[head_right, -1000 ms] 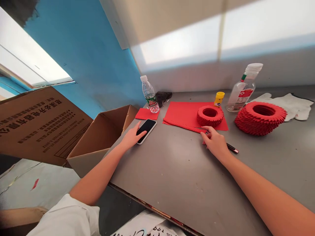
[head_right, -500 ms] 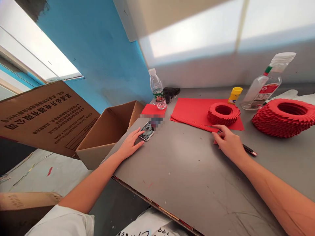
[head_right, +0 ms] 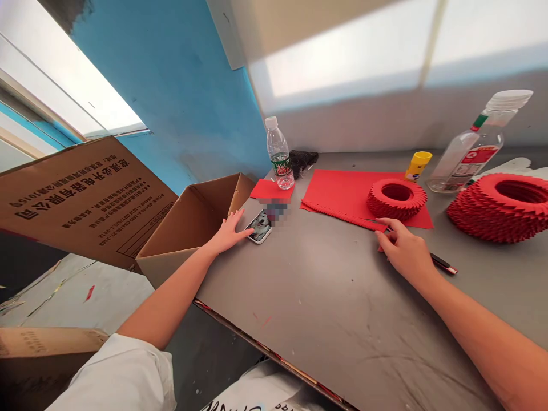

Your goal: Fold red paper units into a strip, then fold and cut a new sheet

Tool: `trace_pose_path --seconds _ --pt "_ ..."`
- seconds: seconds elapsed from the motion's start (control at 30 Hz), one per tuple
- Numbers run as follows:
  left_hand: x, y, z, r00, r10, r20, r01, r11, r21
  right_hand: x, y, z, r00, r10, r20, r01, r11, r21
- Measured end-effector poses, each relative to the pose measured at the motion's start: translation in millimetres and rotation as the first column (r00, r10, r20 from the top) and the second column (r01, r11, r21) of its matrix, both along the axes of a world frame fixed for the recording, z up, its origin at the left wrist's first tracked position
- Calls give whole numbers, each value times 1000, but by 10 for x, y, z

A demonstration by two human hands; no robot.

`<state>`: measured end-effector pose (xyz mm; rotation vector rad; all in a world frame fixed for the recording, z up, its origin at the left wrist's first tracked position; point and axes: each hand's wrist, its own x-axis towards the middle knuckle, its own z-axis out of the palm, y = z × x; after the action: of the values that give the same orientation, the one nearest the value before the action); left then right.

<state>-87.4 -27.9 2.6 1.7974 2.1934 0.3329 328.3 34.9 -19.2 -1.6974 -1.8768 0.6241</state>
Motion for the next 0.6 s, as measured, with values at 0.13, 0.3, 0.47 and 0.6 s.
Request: trace_pose_path --seconds 0.13,0.3,0.47,0.6 --pt "24 3 -28 1000 10 -24 -10 1000 -4 11 2 -8 1000 9 6 -9 1000 0" --pt "18 33 -34 1000 23 -18 -24 1000 -12 8 8 -20 1000 7 22 -7 1000 -1" --pt "-1 4 17 999 31 26 -31 999 10 8 9 -15 1000 13 20 -13 1000 12" --pt "41 -109 59 999 -14 40 11 997 76 9 6 -8 1000 7 16 -7 1000 4"
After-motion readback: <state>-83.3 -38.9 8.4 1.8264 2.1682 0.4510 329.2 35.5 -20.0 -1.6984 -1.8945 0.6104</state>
